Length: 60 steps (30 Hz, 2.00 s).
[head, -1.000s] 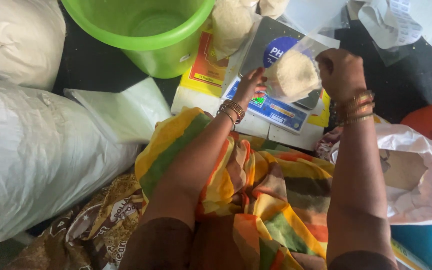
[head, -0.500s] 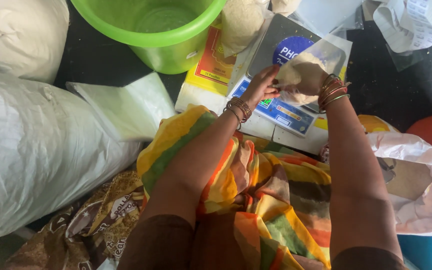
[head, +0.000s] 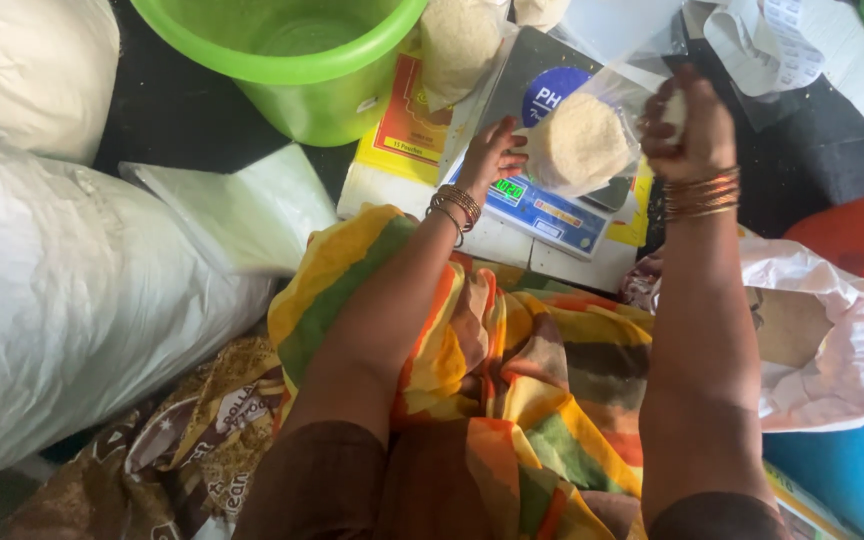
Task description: The person scoops grains from a large sack into a plastic bag placed on a digital scale, adjusts the amount to reach a target weight, and sets the filled bag aside. The process is repeated for multiple bags.
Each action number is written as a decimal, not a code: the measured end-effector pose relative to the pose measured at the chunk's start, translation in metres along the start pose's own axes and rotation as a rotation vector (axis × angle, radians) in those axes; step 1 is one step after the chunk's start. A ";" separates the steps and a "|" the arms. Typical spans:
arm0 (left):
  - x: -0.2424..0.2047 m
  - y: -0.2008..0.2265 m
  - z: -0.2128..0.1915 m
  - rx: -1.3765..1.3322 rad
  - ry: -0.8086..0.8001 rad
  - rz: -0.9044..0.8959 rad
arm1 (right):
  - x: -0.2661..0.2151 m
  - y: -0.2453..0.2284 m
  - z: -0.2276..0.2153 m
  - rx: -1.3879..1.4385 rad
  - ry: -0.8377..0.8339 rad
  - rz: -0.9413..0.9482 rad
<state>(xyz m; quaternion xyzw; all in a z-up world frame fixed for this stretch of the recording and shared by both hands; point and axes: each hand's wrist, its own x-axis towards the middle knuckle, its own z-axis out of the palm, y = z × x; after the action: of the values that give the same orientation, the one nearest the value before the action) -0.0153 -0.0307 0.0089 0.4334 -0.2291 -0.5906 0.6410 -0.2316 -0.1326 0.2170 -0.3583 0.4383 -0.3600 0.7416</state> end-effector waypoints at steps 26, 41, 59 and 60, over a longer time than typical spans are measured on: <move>-0.016 0.000 -0.016 0.006 0.055 0.012 | -0.183 0.045 -0.346 -1.754 0.567 -0.053; -0.006 -0.007 0.003 0.127 0.006 0.039 | -0.136 0.024 -0.201 -1.622 0.351 -0.590; -0.003 -0.012 0.014 0.777 0.002 0.222 | -0.001 0.083 -0.047 -0.934 0.128 -0.806; -0.004 -0.013 0.013 0.824 -0.003 0.229 | 0.003 0.089 -0.051 -0.838 0.128 -0.812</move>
<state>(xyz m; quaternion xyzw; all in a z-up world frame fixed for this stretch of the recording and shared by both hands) -0.0338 -0.0295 0.0059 0.6241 -0.4937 -0.3753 0.4753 -0.2576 -0.1029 0.1225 -0.7378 0.4148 -0.4322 0.3112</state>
